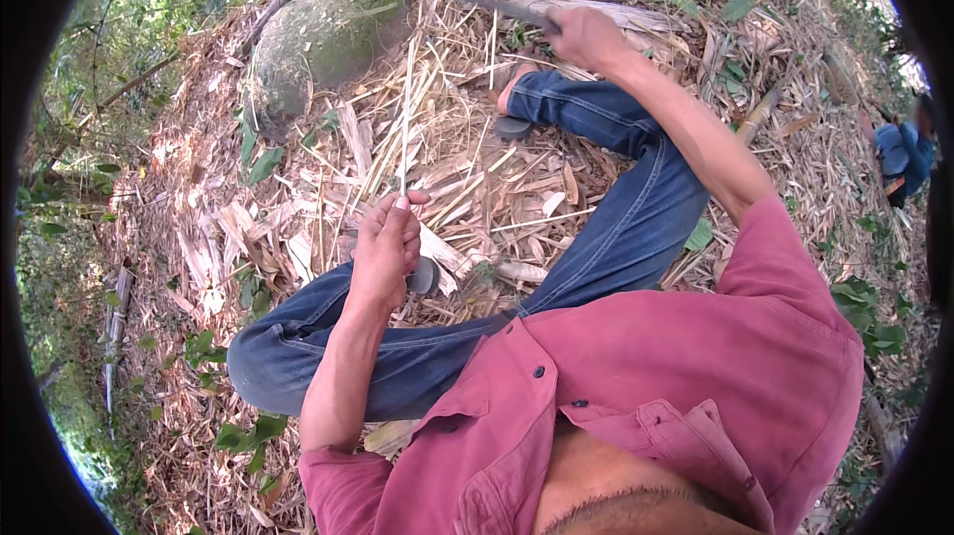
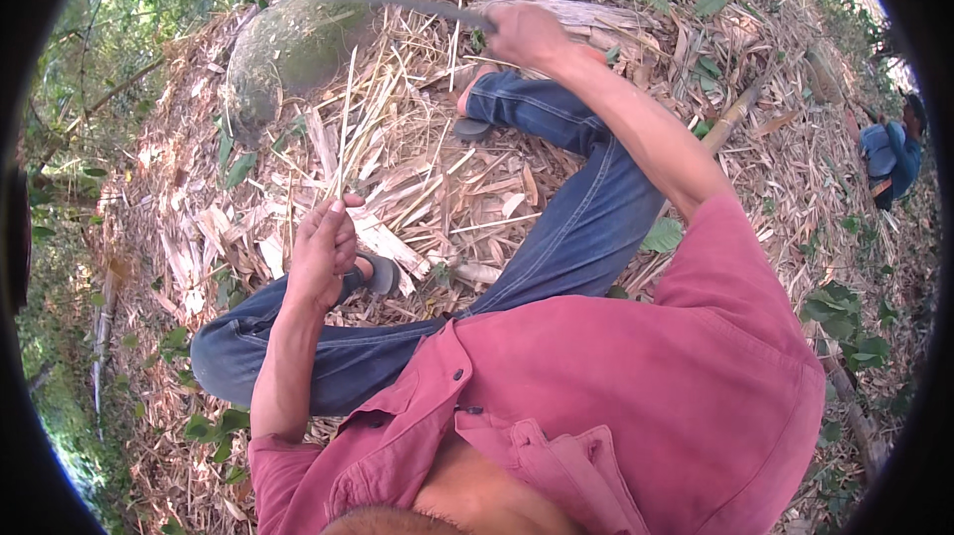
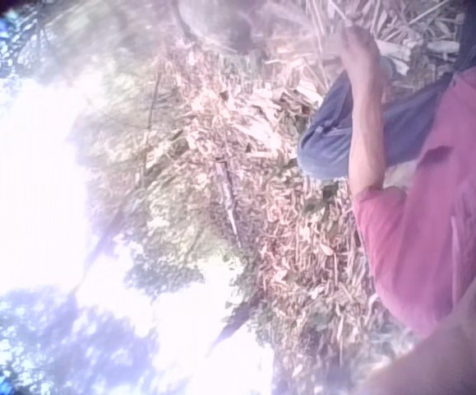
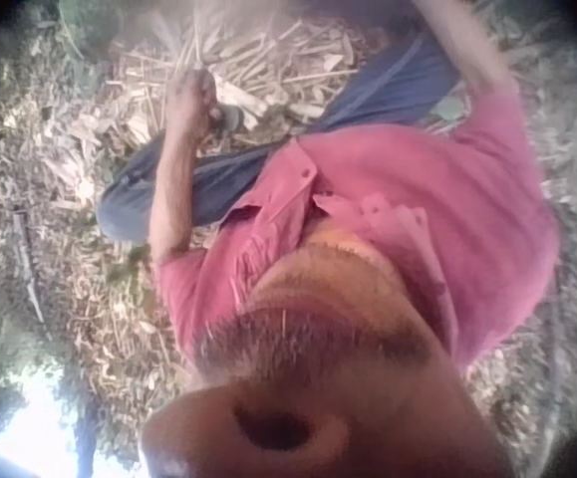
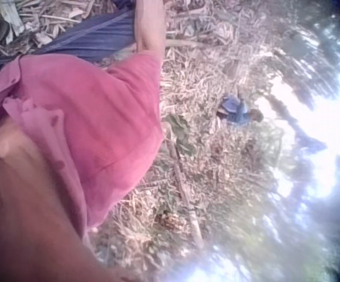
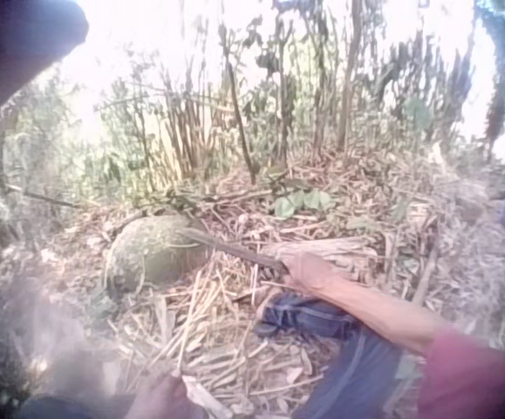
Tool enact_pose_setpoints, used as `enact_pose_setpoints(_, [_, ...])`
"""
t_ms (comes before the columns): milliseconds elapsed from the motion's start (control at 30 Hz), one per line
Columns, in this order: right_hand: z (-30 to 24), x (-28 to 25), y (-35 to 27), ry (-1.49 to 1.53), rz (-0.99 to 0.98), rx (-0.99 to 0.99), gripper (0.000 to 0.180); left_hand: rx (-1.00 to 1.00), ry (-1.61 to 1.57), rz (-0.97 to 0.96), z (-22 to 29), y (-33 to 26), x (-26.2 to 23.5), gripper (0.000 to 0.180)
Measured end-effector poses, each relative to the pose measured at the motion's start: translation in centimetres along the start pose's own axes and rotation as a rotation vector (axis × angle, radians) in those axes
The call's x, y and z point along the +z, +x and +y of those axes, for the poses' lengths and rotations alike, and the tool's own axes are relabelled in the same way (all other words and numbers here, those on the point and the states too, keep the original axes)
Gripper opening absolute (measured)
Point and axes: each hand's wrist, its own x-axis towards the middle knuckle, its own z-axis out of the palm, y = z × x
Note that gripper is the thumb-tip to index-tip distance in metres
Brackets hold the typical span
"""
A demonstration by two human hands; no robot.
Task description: The person sits on the forest floor and uses a large machete to repeatedly shave and sharpen thin wooden sticks. They hold the sticks in one hand and draw the blade along them to create fine shavings, occasionally adjusting their grip or the stick's position.
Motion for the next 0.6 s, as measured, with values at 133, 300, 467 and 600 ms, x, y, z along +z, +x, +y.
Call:
enact_pose_setpoints(133, [-7.5,0.1,-4.2,0.085,-0.098,-0.219,0.015,0.061,0.15,0.034,-0.1,0.4,0.2,0.026])
enact_pose_setpoints(300, [-11.2,3.1,-5.7,0.126,0.035,-0.435,0.016,0.119,0.23,0.087,-0.3,0.5,0.3,0.026])
enact_pose_setpoints(467, [-11.1,2.3,-4.6,0.059,-0.009,-0.351,0.017,0.156,0.203,0.081,0.1,0.0,0.0,0.026])
enact_pose_setpoints(600, [-9.4,2.4,-3.3,0.059,-0.009,-0.259,0.017,0.142,0.197,0.061,0.5,-0.3,0.4,0.025])
